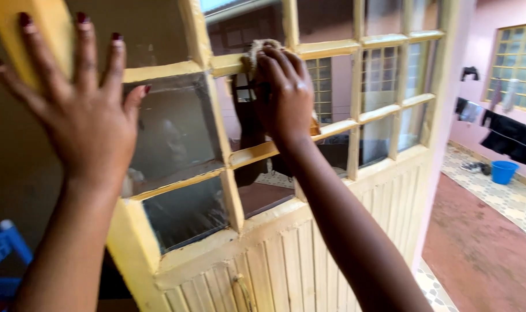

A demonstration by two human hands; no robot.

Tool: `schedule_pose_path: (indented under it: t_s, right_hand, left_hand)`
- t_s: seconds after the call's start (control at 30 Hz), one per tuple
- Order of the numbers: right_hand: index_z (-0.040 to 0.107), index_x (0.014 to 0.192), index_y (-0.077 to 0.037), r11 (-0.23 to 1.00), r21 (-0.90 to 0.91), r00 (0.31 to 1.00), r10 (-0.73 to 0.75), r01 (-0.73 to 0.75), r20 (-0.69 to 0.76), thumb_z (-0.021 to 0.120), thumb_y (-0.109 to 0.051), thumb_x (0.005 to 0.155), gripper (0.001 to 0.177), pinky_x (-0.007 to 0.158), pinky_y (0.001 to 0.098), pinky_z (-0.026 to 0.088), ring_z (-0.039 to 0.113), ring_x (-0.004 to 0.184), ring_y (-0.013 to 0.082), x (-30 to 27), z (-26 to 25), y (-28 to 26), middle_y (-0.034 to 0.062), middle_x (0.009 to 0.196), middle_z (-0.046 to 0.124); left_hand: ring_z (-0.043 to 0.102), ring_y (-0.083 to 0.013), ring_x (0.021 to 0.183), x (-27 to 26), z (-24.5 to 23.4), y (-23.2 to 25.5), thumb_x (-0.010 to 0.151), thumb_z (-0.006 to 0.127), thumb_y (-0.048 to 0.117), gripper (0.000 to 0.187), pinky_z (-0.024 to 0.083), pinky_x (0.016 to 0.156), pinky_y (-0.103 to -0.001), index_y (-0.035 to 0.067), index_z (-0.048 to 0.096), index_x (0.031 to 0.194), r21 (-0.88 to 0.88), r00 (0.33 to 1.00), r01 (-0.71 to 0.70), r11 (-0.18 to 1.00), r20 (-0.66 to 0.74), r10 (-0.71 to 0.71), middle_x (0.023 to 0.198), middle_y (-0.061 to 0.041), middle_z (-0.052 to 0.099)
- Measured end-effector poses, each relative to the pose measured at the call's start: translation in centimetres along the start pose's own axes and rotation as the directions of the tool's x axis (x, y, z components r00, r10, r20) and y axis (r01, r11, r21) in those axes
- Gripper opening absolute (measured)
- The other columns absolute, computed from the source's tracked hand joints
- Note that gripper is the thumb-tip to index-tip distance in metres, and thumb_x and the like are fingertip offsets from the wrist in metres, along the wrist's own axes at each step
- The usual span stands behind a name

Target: Cleaning and wiping the glass panes and frame of a wooden door using a cloth.

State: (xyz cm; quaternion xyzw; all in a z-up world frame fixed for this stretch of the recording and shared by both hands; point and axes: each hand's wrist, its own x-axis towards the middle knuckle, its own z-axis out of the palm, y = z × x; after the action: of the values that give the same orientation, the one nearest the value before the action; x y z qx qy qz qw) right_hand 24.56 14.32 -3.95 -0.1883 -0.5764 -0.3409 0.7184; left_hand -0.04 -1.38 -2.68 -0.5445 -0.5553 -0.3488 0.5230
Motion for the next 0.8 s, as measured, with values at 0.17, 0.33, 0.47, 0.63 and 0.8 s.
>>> schedule_pose_path:
  t_s: [0.17, 0.33, 0.47, 0.63, 0.8]
  right_hand:
    - [0.073, 0.118, -0.004, 1.0, 0.018, 0.999, -0.025, 0.025, 0.023, 0.067, -0.008, 0.095, 0.024, 0.107, 0.044, 0.055, 0.065, 0.124, 0.032, -0.2, 0.4, 0.5, 0.0111, 0.128, 0.073]
    - [0.074, 0.118, -0.006, 0.999, -0.031, 1.0, -0.017, 0.017, 0.014, 0.066, -0.005, 0.103, 0.018, 0.105, 0.0408, 0.057, 0.068, 0.123, 0.03, -0.4, 1.0, 0.8, 0.0087, 0.129, 0.074]
    - [0.075, 0.117, -0.004, 0.998, -0.061, 1.0, -0.021, 0.022, 0.017, 0.065, -0.005, 0.102, 0.018, 0.103, 0.042, 0.057, 0.068, 0.121, 0.0327, 0.0, -0.2, -0.3, 0.0103, 0.128, 0.074]
    - [0.075, 0.117, -0.003, 0.995, -0.086, 0.998, -0.045, 0.049, 0.046, 0.067, -0.009, 0.104, 0.016, 0.099, 0.0424, 0.057, 0.067, 0.119, 0.0346, 0.1, -1.1, -0.4, 0.0117, 0.127, 0.074]
    - [0.077, 0.104, -0.006, 0.996, -0.067, 0.965, 0.073, -0.058, 0.253, 0.061, -0.008, 0.105, 0.016, 0.086, 0.0393, 0.058, 0.072, 0.099, 0.0305, 2.7, -1.7, -0.6, 0.011, 0.114, 0.077]
  left_hand:
    - [0.007, -0.0455, 0.163, -0.1, 2.9, -1.7, 0.119, 0.052, 0.051, 0.05, 0.009, 0.121, -0.079, 0.027, 0.049, 0.163, 0.165, 0.998, -0.024, 0.986, -0.05, 0.032, 0.179, -0.004, 0.022]
    - [0.009, -0.0427, 0.161, -0.1, 2.0, -1.5, 0.116, 0.058, 0.048, 0.047, 0.015, 0.124, -0.078, 0.029, 0.053, 0.159, 0.206, 0.993, -0.059, 0.977, -0.083, 0.078, 0.18, -0.004, 0.025]
    - [0.011, -0.0434, 0.161, -0.2, 1.6, -2.0, 0.114, 0.062, 0.055, 0.05, 0.018, 0.12, -0.076, 0.031, 0.058, 0.157, 0.19, 0.984, -0.111, 0.976, -0.115, 0.134, 0.178, -0.005, 0.026]
    - [0.012, -0.0422, 0.156, -0.5, 0.7, -1.5, 0.105, 0.065, 0.062, 0.063, 0.025, 0.117, -0.073, 0.031, 0.058, 0.159, 0.217, 0.992, -0.083, 0.973, -0.07, 0.101, 0.175, -0.005, 0.021]
    - [0.012, -0.0613, 0.153, -0.7, 0.2, -1.0, 0.105, 0.073, 0.058, 0.086, 0.034, 0.125, -0.07, 0.027, 0.032, 0.173, 0.013, 0.987, 0.018, 1.0, -0.16, -0.015, 0.171, -0.024, 0.008]
